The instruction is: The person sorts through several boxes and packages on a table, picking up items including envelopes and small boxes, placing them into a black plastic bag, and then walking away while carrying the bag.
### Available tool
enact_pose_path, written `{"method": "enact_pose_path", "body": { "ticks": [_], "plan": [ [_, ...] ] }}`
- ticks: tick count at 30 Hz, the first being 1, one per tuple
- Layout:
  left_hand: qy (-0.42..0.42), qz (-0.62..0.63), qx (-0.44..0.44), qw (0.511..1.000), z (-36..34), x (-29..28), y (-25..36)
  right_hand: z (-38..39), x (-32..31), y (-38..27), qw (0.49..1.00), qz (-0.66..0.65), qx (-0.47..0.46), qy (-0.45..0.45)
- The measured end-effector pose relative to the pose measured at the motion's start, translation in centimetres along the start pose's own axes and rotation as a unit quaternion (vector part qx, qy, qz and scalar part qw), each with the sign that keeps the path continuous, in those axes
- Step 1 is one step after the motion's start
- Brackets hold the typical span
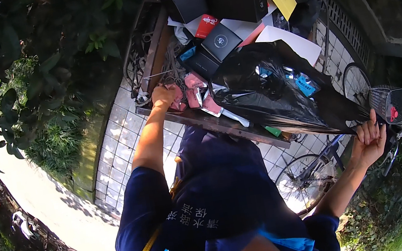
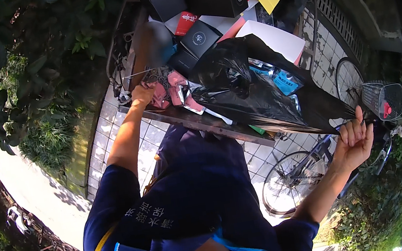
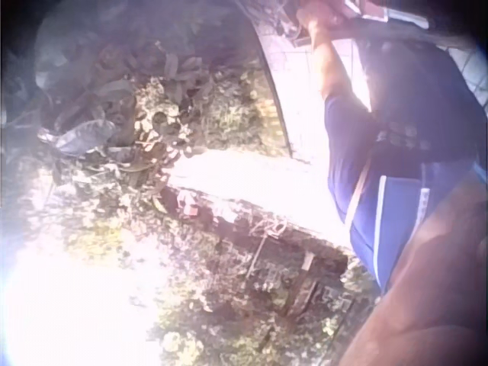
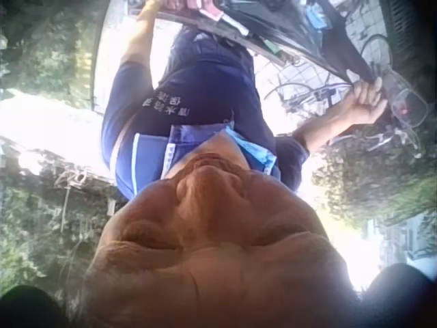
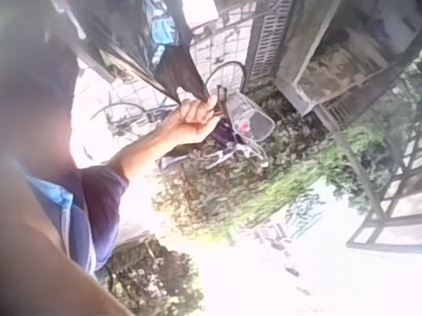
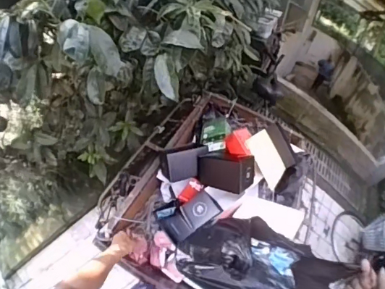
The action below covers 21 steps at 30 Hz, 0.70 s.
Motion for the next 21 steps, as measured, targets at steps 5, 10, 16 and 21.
{"method": "enact_pose_path", "body": {
  "ticks": [5,10,16,21],
  "plan": [
    [0.049,0.005,-0.199,0.979,-1.7,6.7,-5.3,1.8,-0.4,0.6,0.999,0.035,0.011,0.020],
    [0.112,0.054,-0.225,0.967,-1.6,6.7,-5.8,2.3,-0.5,1.7,0.997,0.056,0.014,0.050],
    [0.057,0.034,-0.126,0.990,-2.9,6.9,-2.1,2.6,-1.1,2.5,0.996,0.050,0.019,0.072],
    [0.088,0.053,0.025,0.994,-6.9,10.2,-5.3,2.7,0.3,3.0,0.995,0.036,0.009,0.090]
  ]
}}
Point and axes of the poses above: each hand's wrist, its own z-axis away from the middle knuckle, its own x-axis out of the palm, y = z × x, the point moved 9 cm from there along -z, towards the middle knuckle, and after that the axes turned 5 degrees about x, right-handed, at the moved point
